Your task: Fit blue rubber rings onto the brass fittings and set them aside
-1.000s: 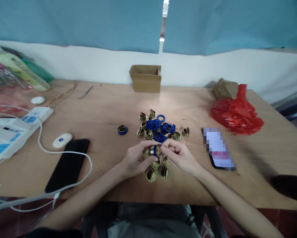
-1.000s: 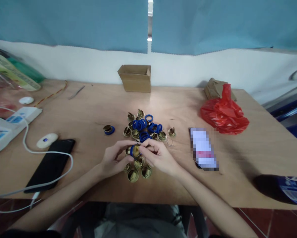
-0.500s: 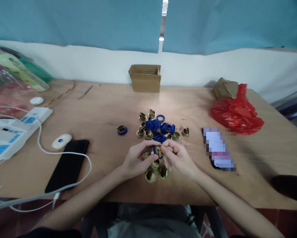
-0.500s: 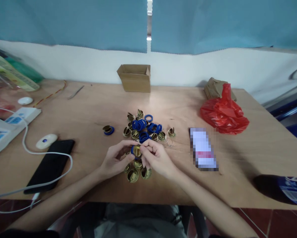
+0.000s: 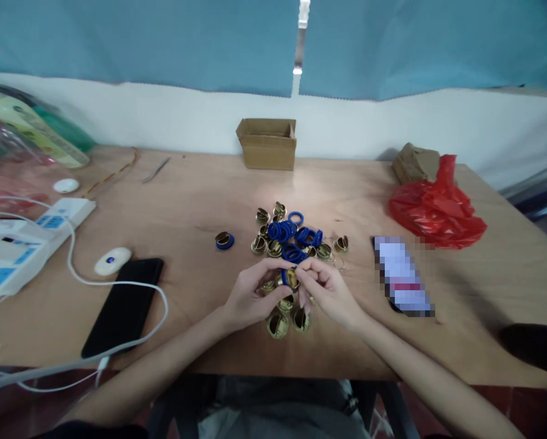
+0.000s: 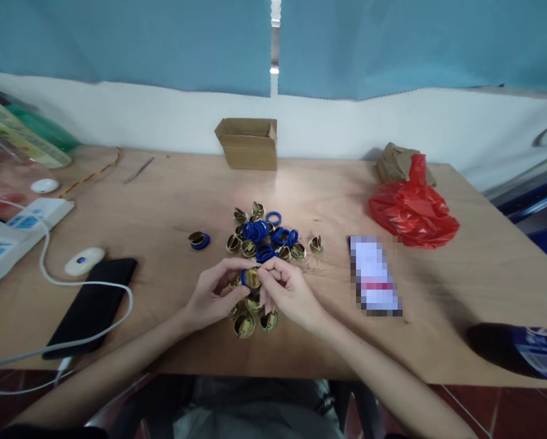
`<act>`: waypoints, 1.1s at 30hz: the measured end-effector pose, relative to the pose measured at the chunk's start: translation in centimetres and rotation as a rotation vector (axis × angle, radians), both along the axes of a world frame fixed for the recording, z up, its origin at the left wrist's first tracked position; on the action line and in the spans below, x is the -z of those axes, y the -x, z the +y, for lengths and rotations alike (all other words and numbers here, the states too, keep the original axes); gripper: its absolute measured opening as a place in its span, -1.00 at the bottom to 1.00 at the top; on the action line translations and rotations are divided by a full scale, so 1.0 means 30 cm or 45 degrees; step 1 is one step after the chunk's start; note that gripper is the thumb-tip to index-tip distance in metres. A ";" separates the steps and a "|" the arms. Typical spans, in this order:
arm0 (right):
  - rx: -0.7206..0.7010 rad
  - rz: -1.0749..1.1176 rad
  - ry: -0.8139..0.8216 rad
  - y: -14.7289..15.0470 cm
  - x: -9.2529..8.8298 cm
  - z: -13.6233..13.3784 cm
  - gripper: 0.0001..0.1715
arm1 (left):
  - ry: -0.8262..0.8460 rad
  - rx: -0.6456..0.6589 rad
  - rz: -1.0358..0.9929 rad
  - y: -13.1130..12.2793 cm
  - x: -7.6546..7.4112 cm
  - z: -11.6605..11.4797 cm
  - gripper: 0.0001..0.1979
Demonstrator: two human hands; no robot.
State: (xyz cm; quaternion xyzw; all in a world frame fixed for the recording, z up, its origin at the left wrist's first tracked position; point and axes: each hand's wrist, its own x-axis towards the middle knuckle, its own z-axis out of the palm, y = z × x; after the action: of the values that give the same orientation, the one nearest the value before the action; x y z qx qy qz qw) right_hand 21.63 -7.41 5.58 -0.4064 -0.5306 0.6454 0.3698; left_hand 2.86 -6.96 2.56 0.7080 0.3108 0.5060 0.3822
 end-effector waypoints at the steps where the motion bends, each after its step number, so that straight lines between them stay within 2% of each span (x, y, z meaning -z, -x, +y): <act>1: 0.007 0.000 -0.005 -0.001 -0.001 0.004 -0.57 | -0.052 -0.012 0.012 0.001 0.002 0.004 -0.66; 6: 0.109 0.043 -0.008 -0.003 0.002 0.022 -0.60 | -0.304 -0.042 0.058 0.003 -0.003 0.014 -0.61; 9: 0.156 0.031 -0.043 -0.007 0.001 0.022 -0.59 | -0.380 -0.028 0.054 -0.001 -0.003 0.007 -0.55; 12: 0.130 0.011 -0.115 -0.016 -0.011 0.016 -0.62 | -0.299 -0.030 0.029 -0.002 0.010 -0.001 -0.44; 15: 0.095 0.003 -0.176 -0.021 -0.022 0.011 -0.68 | -0.205 -0.031 0.001 0.001 0.025 -0.004 -0.41; 20: 0.101 -0.061 -0.201 -0.007 -0.003 0.016 -0.74 | -0.220 -0.024 0.007 0.006 0.039 -0.006 -0.40; 24: 0.088 -0.096 -0.220 -0.002 0.007 0.017 -0.77 | -0.194 -0.001 -0.004 0.001 0.033 -0.014 -0.41; 28: 0.079 -0.091 -0.284 -0.021 -0.012 0.016 -0.76 | -0.195 -0.014 -0.022 -0.004 0.011 -0.011 -0.42; 30: 0.101 -0.043 -0.298 -0.034 -0.026 0.020 -0.75 | -0.229 -0.088 -0.004 0.003 -0.002 0.005 -0.47; 33: 0.215 -0.028 -0.334 -0.050 -0.042 0.033 -0.74 | -0.262 -0.341 0.079 0.037 -0.025 0.054 -0.60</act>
State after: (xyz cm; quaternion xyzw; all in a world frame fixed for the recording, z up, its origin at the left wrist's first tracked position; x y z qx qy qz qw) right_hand 23.14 -6.43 6.84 -0.4049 -0.5783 0.5325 0.4669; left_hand 1.75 -5.34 3.30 0.7110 0.3607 0.5594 0.2268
